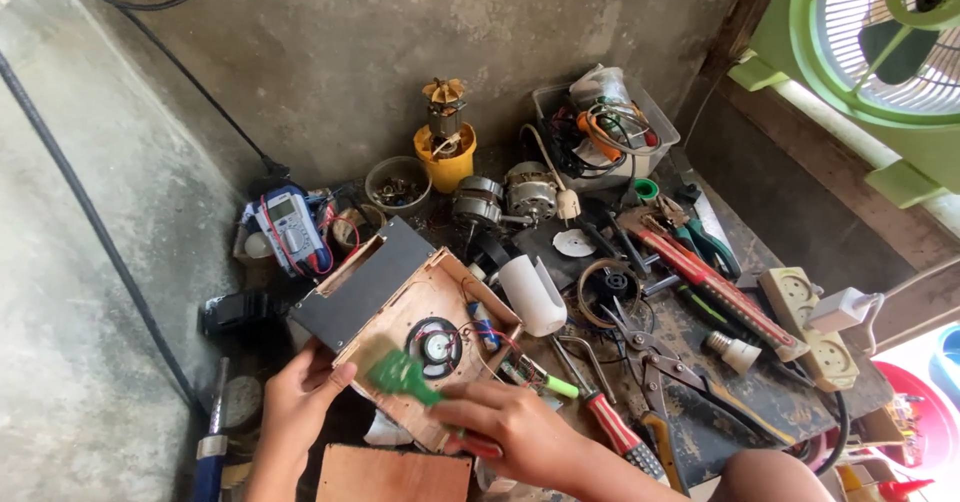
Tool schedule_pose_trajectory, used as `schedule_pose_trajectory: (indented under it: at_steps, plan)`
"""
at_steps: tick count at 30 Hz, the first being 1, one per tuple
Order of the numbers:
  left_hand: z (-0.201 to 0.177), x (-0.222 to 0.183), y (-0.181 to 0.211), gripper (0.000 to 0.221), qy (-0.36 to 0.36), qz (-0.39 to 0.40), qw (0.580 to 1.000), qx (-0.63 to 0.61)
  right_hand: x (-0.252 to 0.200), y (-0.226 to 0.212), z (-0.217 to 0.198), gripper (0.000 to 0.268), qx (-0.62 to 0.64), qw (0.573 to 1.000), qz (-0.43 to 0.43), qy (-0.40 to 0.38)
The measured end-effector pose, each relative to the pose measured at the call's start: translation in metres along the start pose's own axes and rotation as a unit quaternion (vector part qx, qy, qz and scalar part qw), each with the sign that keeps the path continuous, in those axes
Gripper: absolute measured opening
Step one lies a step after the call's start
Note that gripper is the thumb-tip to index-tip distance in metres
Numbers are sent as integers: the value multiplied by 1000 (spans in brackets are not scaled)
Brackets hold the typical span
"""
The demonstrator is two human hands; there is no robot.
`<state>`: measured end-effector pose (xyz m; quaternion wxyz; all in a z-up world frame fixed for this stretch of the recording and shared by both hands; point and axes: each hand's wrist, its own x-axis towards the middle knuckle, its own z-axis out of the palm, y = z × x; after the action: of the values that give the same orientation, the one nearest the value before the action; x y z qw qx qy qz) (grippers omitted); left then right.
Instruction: Assembling an electronic device by securing a metal plate with a screwdriver and fitting the components into a wooden box.
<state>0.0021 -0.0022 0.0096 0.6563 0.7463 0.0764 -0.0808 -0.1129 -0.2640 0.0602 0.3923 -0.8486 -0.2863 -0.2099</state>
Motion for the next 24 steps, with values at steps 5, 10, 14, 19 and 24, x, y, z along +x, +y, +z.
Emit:
schedule_pose_trajectory:
  at_steps: [5, 10, 14, 19, 24]
  plan:
    - [2, -1, 5, 64, 1, -18, 1000, 12, 15, 3, -35, 29, 100, 993, 22, -55]
    - [3, -1, 6, 65, 3, -8, 1000, 25, 4, 8, -15, 35, 2, 998, -25, -63]
    - [0, -1, -3, 61, 3, 3, 1000, 20, 17, -7, -42, 26, 66, 988, -1, -139]
    - [-1, -5, 1, 67, -3, -6, 1000, 16, 20, 6, -62, 35, 72, 985, 40, -152]
    - [2, -8, 6, 66, 4, -25, 999, 26, 15, 5, -46, 30, 49, 996, 31, -71]
